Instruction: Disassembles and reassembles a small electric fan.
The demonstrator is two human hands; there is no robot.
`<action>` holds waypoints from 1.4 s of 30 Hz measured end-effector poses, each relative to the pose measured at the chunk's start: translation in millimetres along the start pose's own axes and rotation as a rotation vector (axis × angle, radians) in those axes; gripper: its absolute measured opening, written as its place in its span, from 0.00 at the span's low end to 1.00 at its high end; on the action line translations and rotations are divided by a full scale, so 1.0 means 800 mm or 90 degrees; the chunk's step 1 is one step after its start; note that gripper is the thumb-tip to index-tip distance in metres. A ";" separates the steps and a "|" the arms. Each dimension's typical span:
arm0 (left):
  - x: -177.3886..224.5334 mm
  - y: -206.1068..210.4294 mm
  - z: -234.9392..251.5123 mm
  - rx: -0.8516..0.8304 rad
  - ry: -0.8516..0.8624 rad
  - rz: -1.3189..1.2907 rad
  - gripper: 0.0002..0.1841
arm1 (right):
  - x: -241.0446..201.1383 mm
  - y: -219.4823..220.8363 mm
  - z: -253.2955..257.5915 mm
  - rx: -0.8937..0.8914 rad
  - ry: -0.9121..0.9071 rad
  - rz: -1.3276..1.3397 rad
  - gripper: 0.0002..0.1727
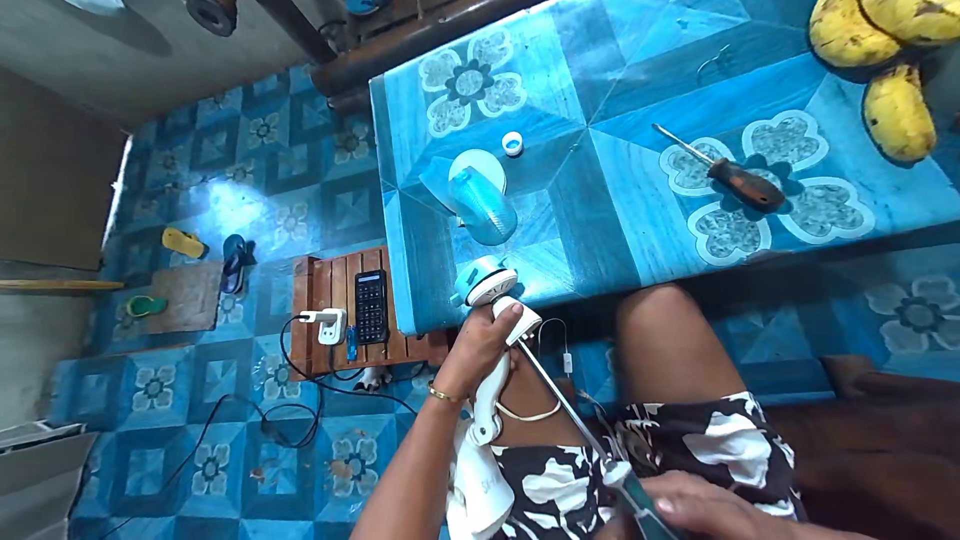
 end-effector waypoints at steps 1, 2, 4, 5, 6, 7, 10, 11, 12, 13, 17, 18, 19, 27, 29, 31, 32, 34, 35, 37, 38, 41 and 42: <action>0.000 0.000 0.000 0.000 0.001 -0.004 0.17 | -0.002 -0.008 -0.005 -0.022 -0.005 -0.034 0.28; -0.001 0.000 0.001 -0.001 0.003 -0.009 0.17 | -0.004 -0.014 -0.009 -0.043 -0.001 -0.054 0.26; -0.001 0.001 0.001 -0.001 0.006 -0.012 0.16 | -0.006 -0.020 -0.016 -0.080 0.038 -0.029 0.20; -0.001 0.001 0.001 -0.001 0.008 -0.010 0.16 | -0.005 -0.020 -0.018 -0.095 0.061 -0.004 0.19; -0.002 0.000 0.001 0.000 0.009 -0.012 0.17 | -0.003 -0.018 -0.019 -0.099 0.076 0.017 0.19; -0.004 0.000 0.002 -0.002 0.008 -0.015 0.17 | 0.000 -0.015 -0.020 -0.091 0.085 0.040 0.17; -0.002 0.000 0.004 -0.004 0.012 -0.028 0.17 | 0.014 -0.005 -0.023 -0.018 0.068 0.126 0.13; -0.002 0.000 0.003 -0.002 0.014 -0.028 0.17 | 0.017 -0.001 -0.025 0.030 0.066 0.161 0.15; -0.003 0.000 0.003 0.001 0.017 -0.021 0.17 | 0.019 0.001 -0.027 0.081 0.072 0.180 0.18; -0.004 0.001 0.002 0.007 0.019 -0.010 0.17 | 0.021 0.002 -0.027 0.132 0.084 0.185 0.20; -0.004 0.003 0.001 0.027 0.031 0.027 0.18 | 0.024 -0.001 -0.025 0.190 0.088 0.265 0.23; -0.003 0.004 0.002 0.030 0.033 0.024 0.18 | 0.022 0.001 -0.025 0.195 0.087 0.282 0.25; -0.003 0.003 0.003 0.031 0.029 0.022 0.19 | 0.018 0.003 -0.023 0.204 0.090 0.279 0.25; 0.002 0.008 -0.004 0.047 -0.007 0.039 0.22 | -0.003 0.028 -0.009 0.216 0.158 0.210 0.13; 0.001 0.008 -0.004 0.047 -0.007 0.033 0.22 | -0.006 0.033 -0.008 0.193 0.180 0.238 0.12; -0.001 0.006 -0.003 0.051 0.001 0.042 0.22 | -0.010 0.035 -0.007 0.175 0.209 0.291 0.28; 0.000 0.006 -0.003 0.051 -0.001 0.045 0.22 | -0.013 0.034 -0.006 0.176 0.218 0.293 0.30; 0.001 0.007 -0.003 0.047 -0.007 0.053 0.23 | -0.014 0.030 -0.006 0.198 0.215 0.253 0.20; 0.001 0.007 -0.004 0.045 -0.009 0.054 0.23 | -0.015 0.027 -0.005 0.216 0.208 0.222 0.10; 0.002 0.009 -0.005 0.047 -0.011 0.049 0.23 | -0.020 0.026 -0.001 0.247 0.214 0.166 0.10; 0.002 0.009 -0.006 0.049 -0.011 0.048 0.23 | -0.021 0.026 0.000 0.241 0.217 0.151 0.10; 0.001 0.009 -0.006 0.045 -0.009 0.057 0.24 | -0.018 0.031 0.003 0.193 0.222 0.158 0.19; 0.001 0.008 -0.006 0.045 -0.007 0.061 0.24 | -0.018 0.030 0.005 0.173 0.211 0.188 0.27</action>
Point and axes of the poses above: each hand's wrist, its own z-axis towards the middle knuckle, its own y-axis out of the palm, x = y × z, the point moved 2 cm from there along z, towards the middle knuckle, and after that the axes turned 3 degrees about -z, right-handed, at the moved point
